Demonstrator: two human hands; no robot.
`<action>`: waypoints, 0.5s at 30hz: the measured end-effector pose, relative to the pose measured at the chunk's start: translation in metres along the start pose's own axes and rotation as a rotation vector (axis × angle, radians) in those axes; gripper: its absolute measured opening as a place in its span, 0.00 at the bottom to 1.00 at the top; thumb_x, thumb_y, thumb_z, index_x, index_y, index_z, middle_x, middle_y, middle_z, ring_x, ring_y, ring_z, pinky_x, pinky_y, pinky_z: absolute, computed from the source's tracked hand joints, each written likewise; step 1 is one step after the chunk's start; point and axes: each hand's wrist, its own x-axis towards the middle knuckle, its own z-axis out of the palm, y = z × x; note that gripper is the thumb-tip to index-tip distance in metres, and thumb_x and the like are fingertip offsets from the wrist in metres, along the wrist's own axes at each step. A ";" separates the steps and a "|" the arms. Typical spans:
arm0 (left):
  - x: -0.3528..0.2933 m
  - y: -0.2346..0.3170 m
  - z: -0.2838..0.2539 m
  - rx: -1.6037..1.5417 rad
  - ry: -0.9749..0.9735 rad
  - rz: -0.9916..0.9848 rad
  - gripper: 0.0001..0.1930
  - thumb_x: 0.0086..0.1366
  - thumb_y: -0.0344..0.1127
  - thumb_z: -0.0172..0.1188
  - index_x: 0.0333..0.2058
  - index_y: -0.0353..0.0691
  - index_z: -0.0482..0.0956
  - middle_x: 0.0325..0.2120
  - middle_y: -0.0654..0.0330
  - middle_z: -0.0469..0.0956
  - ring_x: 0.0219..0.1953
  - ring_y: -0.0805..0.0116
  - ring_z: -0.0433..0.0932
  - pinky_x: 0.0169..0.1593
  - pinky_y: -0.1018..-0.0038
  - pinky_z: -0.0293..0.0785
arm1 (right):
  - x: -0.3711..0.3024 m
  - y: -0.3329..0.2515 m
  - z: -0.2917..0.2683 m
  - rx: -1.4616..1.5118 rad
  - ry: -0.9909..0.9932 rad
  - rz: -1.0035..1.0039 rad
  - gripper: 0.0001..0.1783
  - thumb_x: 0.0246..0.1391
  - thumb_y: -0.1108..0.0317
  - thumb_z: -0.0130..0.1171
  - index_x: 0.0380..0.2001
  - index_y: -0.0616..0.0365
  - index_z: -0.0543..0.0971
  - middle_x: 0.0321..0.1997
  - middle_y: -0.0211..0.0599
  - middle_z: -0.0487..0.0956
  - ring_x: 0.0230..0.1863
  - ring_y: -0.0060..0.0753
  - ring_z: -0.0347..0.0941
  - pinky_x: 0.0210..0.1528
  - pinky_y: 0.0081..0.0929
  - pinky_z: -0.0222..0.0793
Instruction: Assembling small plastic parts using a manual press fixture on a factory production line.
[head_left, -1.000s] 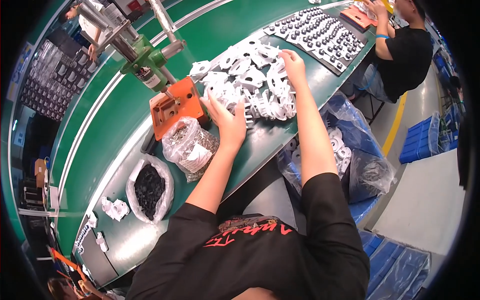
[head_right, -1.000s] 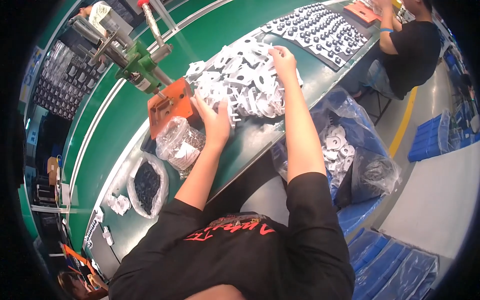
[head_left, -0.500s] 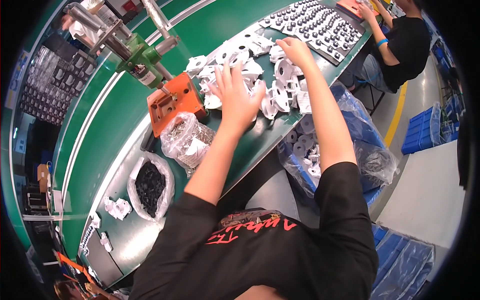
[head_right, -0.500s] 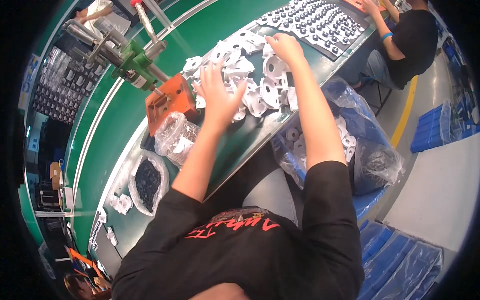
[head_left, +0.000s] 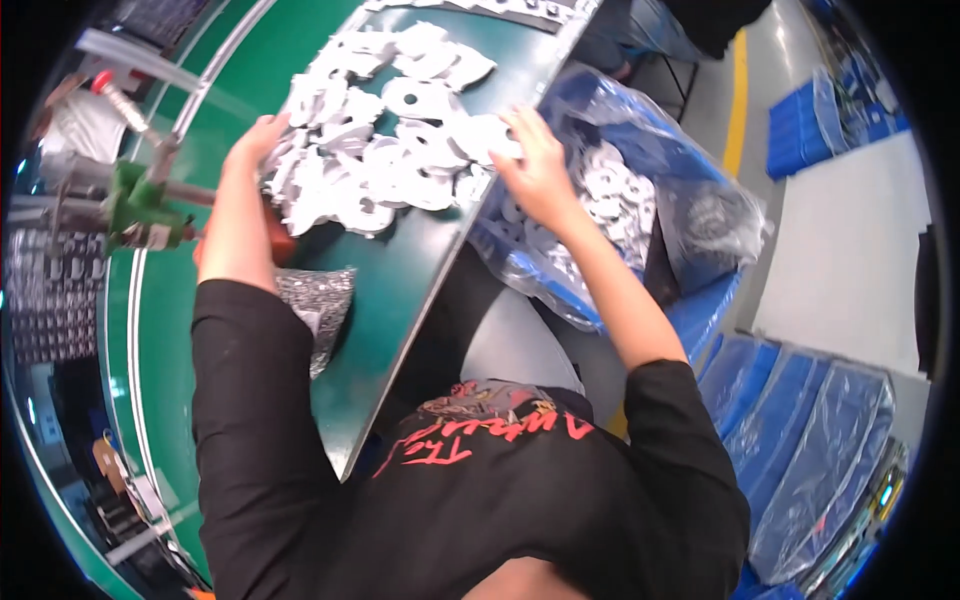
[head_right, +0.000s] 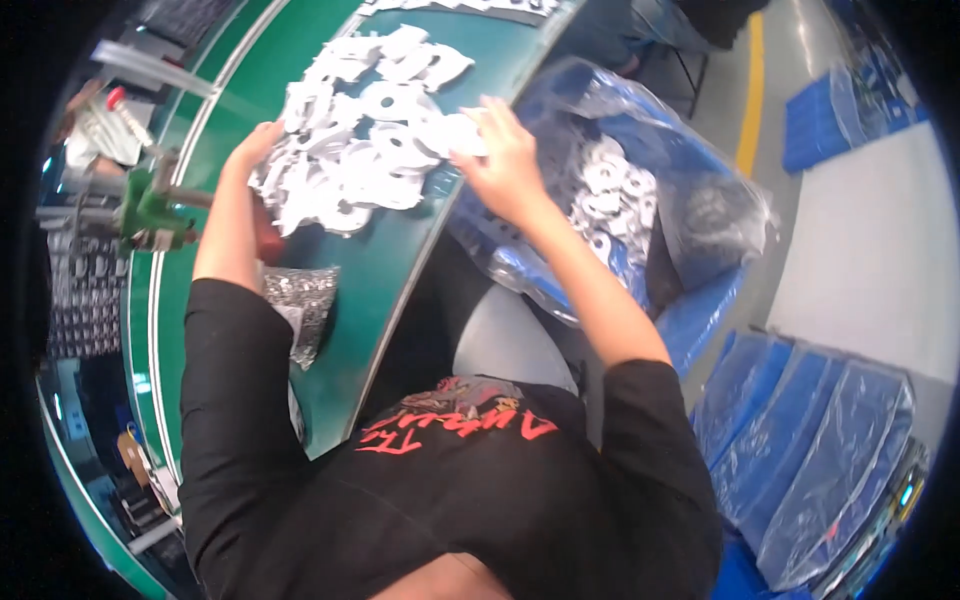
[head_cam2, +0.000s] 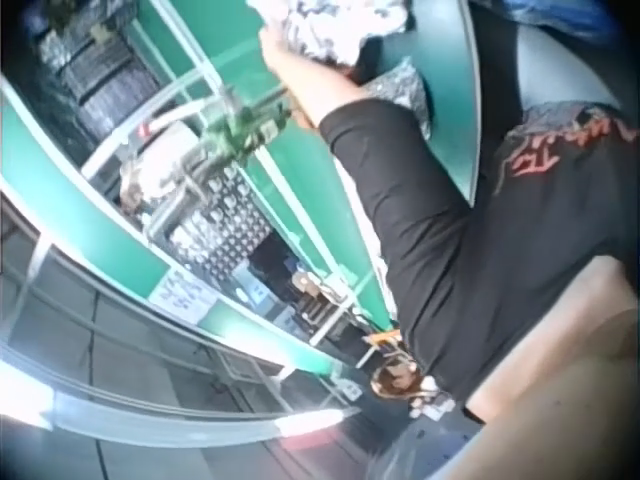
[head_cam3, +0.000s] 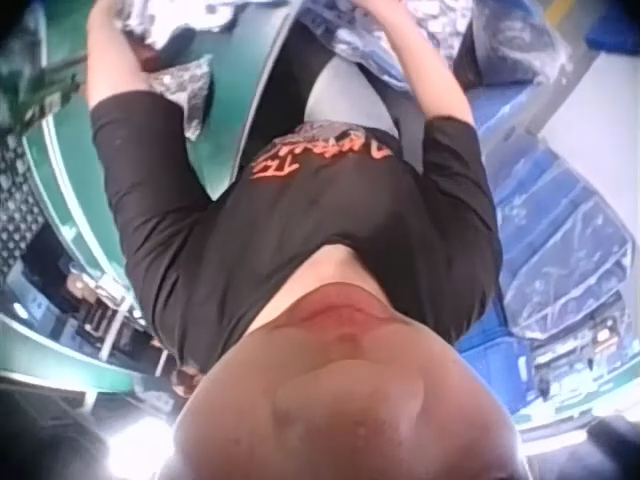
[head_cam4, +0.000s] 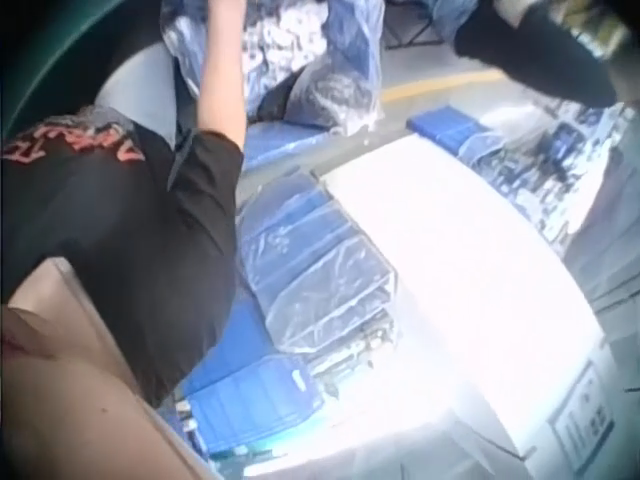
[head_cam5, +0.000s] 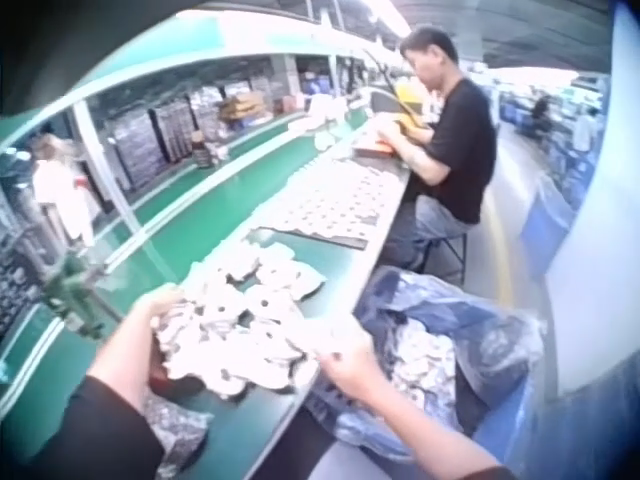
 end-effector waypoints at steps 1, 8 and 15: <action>0.001 0.083 0.041 0.044 -0.009 0.048 0.41 0.56 0.63 0.48 0.55 0.29 0.63 0.51 0.41 0.67 0.54 0.52 0.67 0.56 0.66 0.63 | -0.013 0.025 -0.011 -0.136 0.013 0.078 0.28 0.50 0.53 0.53 0.50 0.60 0.70 0.59 0.57 0.64 0.63 0.54 0.55 0.62 0.41 0.49; -0.059 0.142 0.019 0.042 -0.030 0.154 0.29 0.57 0.54 0.52 0.40 0.27 0.72 0.27 0.56 0.74 0.31 0.68 0.72 0.38 0.73 0.68 | 0.033 0.020 0.030 -0.193 0.004 0.088 0.36 0.51 0.43 0.50 0.54 0.60 0.65 0.61 0.55 0.60 0.65 0.53 0.50 0.64 0.43 0.45; -0.090 0.164 0.030 -0.045 0.042 0.106 0.24 0.56 0.50 0.56 0.40 0.33 0.72 0.27 0.56 0.74 0.27 0.71 0.74 0.33 0.75 0.72 | -0.011 0.054 -0.026 0.010 0.324 0.011 0.23 0.45 0.57 0.58 0.44 0.55 0.74 0.55 0.45 0.68 0.57 0.46 0.62 0.59 0.38 0.56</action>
